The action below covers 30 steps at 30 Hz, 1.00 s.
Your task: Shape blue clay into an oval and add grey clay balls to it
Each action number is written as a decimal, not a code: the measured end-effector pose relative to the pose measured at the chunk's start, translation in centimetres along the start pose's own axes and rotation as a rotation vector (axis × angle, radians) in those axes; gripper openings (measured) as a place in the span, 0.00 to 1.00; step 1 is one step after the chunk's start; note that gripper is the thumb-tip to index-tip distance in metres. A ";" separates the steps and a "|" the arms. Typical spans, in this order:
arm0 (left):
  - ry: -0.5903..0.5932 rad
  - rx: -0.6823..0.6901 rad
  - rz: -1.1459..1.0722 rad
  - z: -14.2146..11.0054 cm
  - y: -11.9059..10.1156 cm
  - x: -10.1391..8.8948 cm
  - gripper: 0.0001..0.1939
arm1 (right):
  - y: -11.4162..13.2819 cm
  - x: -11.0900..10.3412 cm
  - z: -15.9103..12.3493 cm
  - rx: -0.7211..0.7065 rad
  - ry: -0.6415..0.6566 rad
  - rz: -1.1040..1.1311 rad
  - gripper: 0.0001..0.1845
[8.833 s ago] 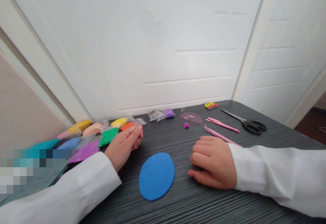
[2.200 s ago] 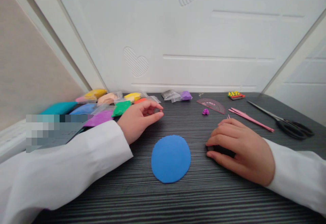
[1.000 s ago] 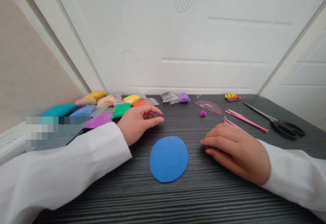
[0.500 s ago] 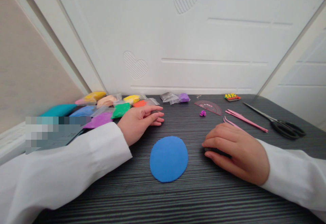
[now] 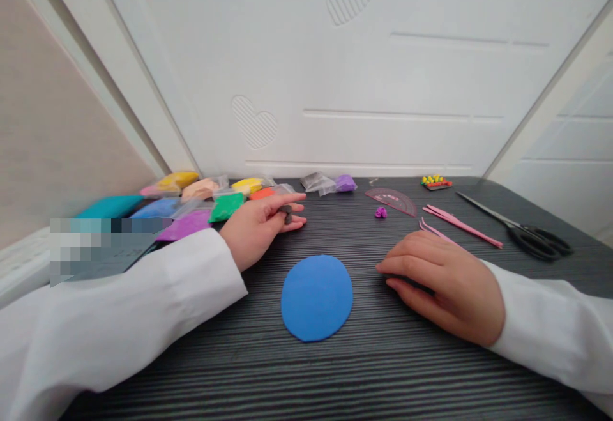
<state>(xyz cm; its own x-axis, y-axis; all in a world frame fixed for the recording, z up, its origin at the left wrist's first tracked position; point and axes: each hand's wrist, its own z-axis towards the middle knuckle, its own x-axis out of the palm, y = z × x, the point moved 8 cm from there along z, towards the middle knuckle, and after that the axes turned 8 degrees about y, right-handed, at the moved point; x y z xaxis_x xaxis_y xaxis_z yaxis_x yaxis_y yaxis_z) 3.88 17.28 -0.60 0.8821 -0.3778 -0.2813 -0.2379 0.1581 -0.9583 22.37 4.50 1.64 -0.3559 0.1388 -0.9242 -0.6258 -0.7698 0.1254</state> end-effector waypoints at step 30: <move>-0.003 0.144 0.010 0.2 -1.0 -0.1 0.10 | -0.3 -0.1 0.0 0.040 0.007 0.007 0.08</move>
<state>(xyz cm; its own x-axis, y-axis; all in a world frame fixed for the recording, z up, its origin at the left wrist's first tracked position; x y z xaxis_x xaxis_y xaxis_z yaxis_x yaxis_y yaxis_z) 4.10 17.33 0.43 0.8814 -0.3726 -0.2904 -0.1859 0.2915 -0.9383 22.59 4.78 1.68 -0.3555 0.1290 -0.9257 -0.6509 -0.7449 0.1462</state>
